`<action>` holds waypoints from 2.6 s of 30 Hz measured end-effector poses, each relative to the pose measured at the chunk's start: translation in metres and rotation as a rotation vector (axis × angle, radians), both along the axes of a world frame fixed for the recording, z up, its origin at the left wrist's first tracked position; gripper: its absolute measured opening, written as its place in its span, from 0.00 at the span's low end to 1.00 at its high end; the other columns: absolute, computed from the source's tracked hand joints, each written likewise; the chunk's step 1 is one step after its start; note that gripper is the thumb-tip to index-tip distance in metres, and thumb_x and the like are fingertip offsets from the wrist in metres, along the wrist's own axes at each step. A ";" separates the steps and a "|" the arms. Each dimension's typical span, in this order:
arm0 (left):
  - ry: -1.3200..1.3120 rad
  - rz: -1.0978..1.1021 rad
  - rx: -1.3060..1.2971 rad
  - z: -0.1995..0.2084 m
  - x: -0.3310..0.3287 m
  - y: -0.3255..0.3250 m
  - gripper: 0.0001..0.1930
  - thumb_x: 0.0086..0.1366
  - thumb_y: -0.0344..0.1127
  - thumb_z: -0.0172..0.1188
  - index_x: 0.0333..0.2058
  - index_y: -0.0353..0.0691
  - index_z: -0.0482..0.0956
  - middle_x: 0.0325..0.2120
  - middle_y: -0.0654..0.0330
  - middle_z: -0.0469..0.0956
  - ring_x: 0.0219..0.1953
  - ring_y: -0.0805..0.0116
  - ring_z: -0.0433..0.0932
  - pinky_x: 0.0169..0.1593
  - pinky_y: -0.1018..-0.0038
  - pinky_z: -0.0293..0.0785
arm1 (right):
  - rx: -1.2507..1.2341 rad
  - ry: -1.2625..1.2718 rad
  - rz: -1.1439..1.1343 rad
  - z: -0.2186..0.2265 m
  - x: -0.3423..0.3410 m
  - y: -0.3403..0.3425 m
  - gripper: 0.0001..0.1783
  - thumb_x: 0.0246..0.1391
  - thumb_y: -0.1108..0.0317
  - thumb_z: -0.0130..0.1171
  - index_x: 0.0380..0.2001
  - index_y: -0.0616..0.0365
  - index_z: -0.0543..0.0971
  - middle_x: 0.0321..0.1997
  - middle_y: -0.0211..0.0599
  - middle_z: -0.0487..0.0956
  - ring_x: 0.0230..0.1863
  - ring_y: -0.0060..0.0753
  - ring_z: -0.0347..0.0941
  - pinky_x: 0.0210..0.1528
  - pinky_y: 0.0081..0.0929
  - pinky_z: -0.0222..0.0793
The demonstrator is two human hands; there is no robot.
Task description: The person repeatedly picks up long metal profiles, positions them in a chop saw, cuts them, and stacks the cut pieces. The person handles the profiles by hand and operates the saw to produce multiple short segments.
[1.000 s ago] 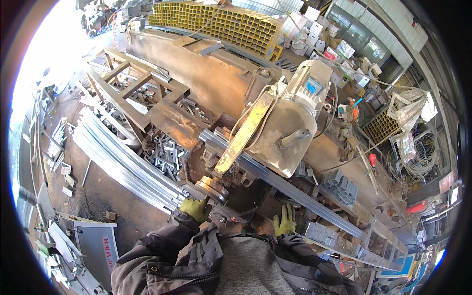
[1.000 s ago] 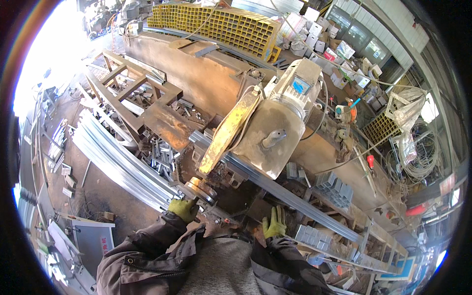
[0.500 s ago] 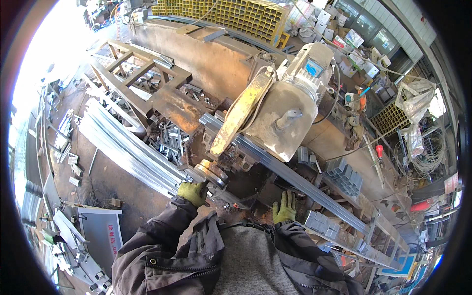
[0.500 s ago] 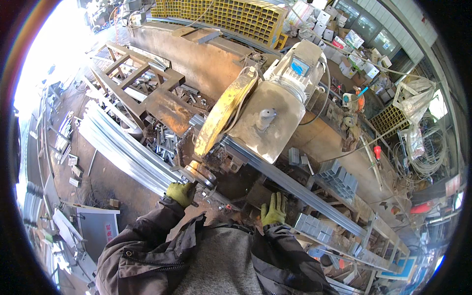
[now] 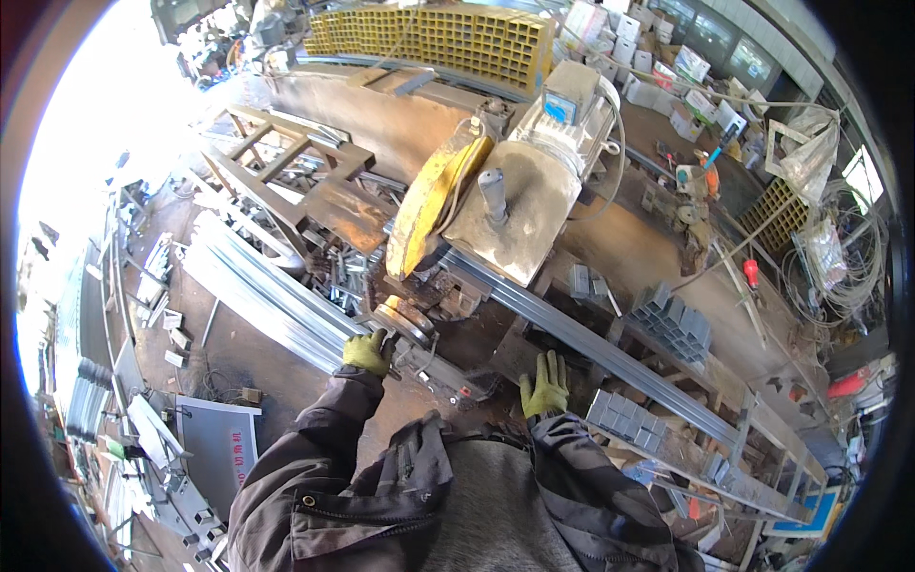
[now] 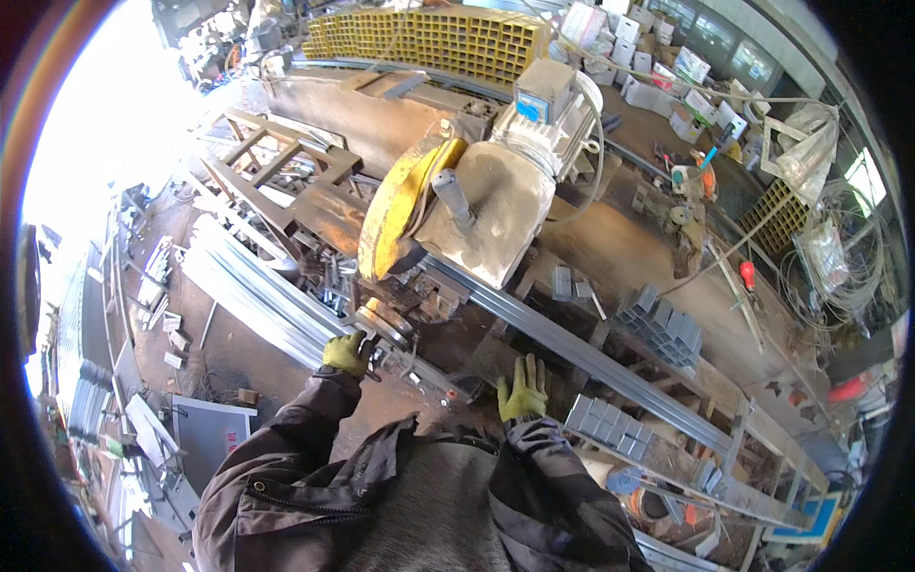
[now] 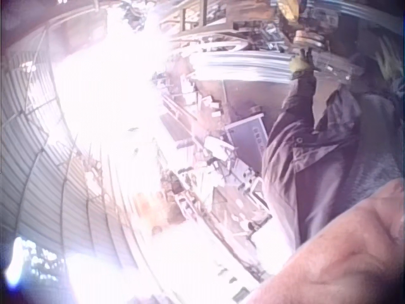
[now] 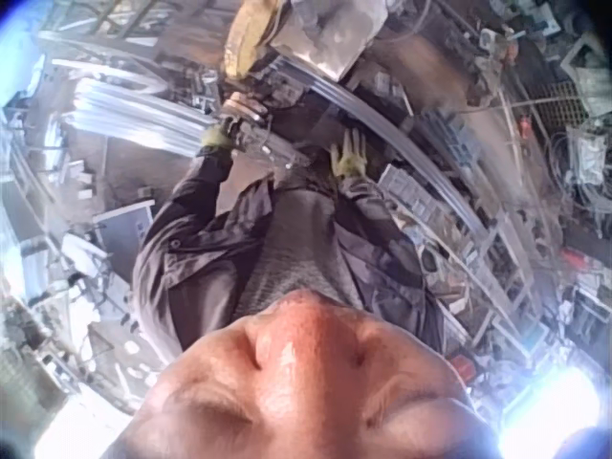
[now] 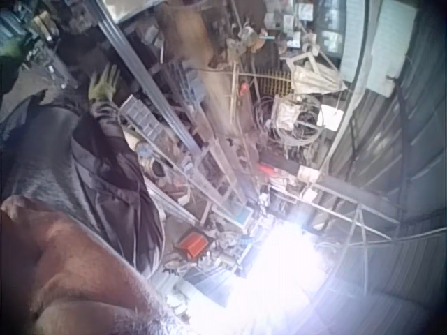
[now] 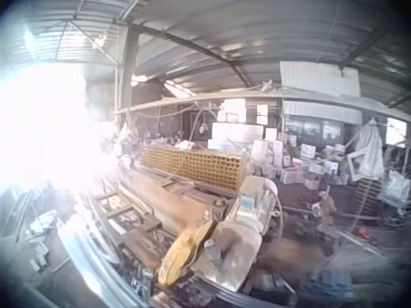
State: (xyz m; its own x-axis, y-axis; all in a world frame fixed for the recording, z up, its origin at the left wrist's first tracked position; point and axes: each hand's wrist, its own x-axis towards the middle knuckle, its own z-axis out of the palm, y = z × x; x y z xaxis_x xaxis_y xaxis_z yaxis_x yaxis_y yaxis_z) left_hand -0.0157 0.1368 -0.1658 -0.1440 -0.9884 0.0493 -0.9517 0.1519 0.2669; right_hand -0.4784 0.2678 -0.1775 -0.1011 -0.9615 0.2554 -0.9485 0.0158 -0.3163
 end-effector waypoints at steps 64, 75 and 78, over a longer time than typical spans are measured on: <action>-0.010 0.207 -0.260 -0.017 -0.036 0.015 0.18 0.75 0.48 0.69 0.59 0.51 0.90 0.52 0.51 0.93 0.63 0.38 0.85 0.73 0.40 0.72 | -0.028 0.096 0.146 0.002 -0.014 0.006 0.48 0.70 0.45 0.69 0.82 0.68 0.74 0.92 0.62 0.64 0.91 0.77 0.57 0.92 0.76 0.50; -0.013 0.194 -0.288 -0.017 -0.036 0.017 0.18 0.72 0.46 0.72 0.57 0.49 0.91 0.51 0.51 0.93 0.59 0.37 0.85 0.68 0.41 0.76 | -0.005 0.077 0.139 0.003 -0.014 0.005 0.48 0.68 0.45 0.70 0.81 0.68 0.75 0.91 0.62 0.66 0.90 0.78 0.59 0.91 0.79 0.52; -0.022 0.200 -0.274 -0.017 -0.036 0.016 0.19 0.72 0.47 0.72 0.57 0.50 0.91 0.51 0.51 0.93 0.59 0.37 0.86 0.68 0.41 0.76 | 0.037 0.113 0.135 0.001 -0.015 0.005 0.50 0.68 0.44 0.71 0.83 0.64 0.73 0.92 0.60 0.64 0.91 0.75 0.57 0.91 0.78 0.51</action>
